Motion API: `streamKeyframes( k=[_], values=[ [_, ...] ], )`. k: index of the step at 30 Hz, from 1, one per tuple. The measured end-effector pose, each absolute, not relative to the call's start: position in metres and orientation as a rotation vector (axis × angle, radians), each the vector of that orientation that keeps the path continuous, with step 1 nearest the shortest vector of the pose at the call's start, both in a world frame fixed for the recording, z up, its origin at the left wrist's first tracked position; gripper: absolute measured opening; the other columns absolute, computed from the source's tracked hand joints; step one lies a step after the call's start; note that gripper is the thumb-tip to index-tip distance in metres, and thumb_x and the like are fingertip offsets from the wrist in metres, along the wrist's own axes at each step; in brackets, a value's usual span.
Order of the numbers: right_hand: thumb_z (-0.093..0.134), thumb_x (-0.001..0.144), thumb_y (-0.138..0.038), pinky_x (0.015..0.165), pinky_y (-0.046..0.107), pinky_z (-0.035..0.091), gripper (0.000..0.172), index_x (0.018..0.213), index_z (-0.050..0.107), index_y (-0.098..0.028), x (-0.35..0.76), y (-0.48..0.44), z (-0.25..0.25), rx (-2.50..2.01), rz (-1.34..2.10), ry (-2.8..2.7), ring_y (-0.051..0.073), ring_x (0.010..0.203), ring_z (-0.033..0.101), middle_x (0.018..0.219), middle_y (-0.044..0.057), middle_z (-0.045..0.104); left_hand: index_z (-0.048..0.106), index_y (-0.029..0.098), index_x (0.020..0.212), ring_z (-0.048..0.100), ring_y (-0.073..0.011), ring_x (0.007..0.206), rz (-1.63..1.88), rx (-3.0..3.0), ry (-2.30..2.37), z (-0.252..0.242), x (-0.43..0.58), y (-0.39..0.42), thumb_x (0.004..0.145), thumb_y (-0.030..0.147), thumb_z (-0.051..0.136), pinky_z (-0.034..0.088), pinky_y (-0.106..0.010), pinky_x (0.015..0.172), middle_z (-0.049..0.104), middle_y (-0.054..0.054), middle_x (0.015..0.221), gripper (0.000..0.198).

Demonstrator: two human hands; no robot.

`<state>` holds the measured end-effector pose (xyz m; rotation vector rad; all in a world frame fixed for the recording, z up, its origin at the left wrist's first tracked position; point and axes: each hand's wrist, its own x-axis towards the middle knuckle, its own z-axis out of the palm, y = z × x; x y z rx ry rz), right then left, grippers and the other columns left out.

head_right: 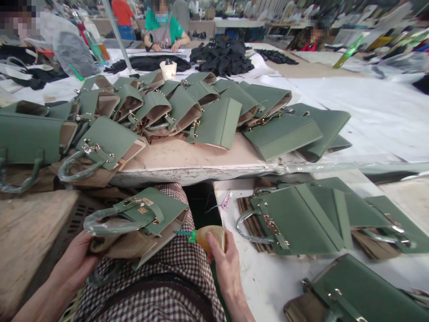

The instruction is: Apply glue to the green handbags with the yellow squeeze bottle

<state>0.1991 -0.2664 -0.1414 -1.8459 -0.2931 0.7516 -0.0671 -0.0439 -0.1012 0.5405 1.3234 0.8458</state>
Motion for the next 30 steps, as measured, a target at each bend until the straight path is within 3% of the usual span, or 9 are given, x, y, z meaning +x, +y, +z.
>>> streamKeyframes(
  k=[3, 9, 13, 18, 23, 30],
  values=[
    [0.071, 0.093, -0.067, 0.054, 0.032, 0.046, 0.052, 0.107, 0.065, -0.017, 0.200, -0.270, -0.147, -1.773, 0.819, -0.263, 0.020, 0.051, 0.053, 0.058, -0.003, 0.058, 0.077, 0.017, 0.116, 0.078, -0.0234, 0.086, 0.833, 0.534, 1.317, -0.111, -0.074, -0.044, 0.078, 0.008, 0.074, 0.068, -0.032, 0.073, 0.081, -0.008, 0.100, 0.039],
    [0.074, 0.092, -0.065, 0.051, 0.031, 0.048, 0.051, 0.109, 0.066, -0.017, 0.195, -0.272, -0.146, -1.713, 0.887, -0.267, 0.018, 0.054, 0.054, 0.082, 0.002, 0.067, 0.078, 0.015, 0.113, 0.077, -0.0208, 0.080, 0.846, 0.495, 1.309, -0.118, -0.077, -0.044, 0.078, 0.005, 0.073, 0.067, -0.027, 0.069, 0.081, -0.009, 0.101, 0.037],
    [0.074, 0.092, -0.063, 0.054, 0.033, 0.050, 0.049, 0.109, 0.067, -0.017, 0.190, -0.272, -0.141, -1.693, 0.861, -0.266, 0.020, 0.057, 0.055, 0.083, 0.003, 0.068, 0.078, 0.015, 0.111, 0.078, -0.0235, 0.086, 0.847, 0.481, 1.304, -0.117, -0.077, -0.047, 0.080, 0.004, 0.070, 0.068, -0.034, 0.078, 0.081, -0.008, 0.098, 0.034],
    [0.076, 0.089, -0.066, 0.052, 0.032, 0.048, 0.052, 0.108, 0.064, -0.019, 0.193, -0.272, -0.141, -1.830, 0.700, -0.260, 0.019, 0.051, 0.054, 0.071, 0.000, 0.065, 0.078, 0.015, 0.110, 0.078, -0.0265, 0.094, 0.841, 0.474, 1.304, -0.118, -0.078, -0.051, 0.079, 0.002, 0.069, 0.068, -0.037, 0.082, 0.081, -0.008, 0.096, 0.035],
    [0.075, 0.089, -0.066, 0.051, 0.031, 0.051, 0.053, 0.111, 0.065, -0.019, 0.191, -0.273, -0.140, -1.812, 0.773, -0.307, 0.020, 0.057, 0.059, 0.085, 0.003, 0.068, 0.078, 0.014, 0.110, 0.078, -0.0249, 0.086, 0.836, 0.491, 1.300, -0.117, -0.076, -0.051, 0.080, 0.004, 0.072, 0.069, -0.035, 0.077, 0.081, -0.008, 0.095, 0.032],
    [0.075, 0.090, -0.065, 0.050, 0.030, 0.052, 0.057, 0.118, 0.062, -0.018, 0.172, -0.273, -0.129, -1.712, 0.943, -0.298, 0.019, 0.058, 0.058, 0.089, 0.005, 0.069, 0.079, 0.014, 0.107, 0.077, -0.0214, 0.076, 0.830, 0.454, 1.336, -0.113, -0.072, -0.053, 0.081, 0.005, 0.073, 0.069, -0.031, 0.072, 0.081, -0.007, 0.090, 0.028]
  ],
)
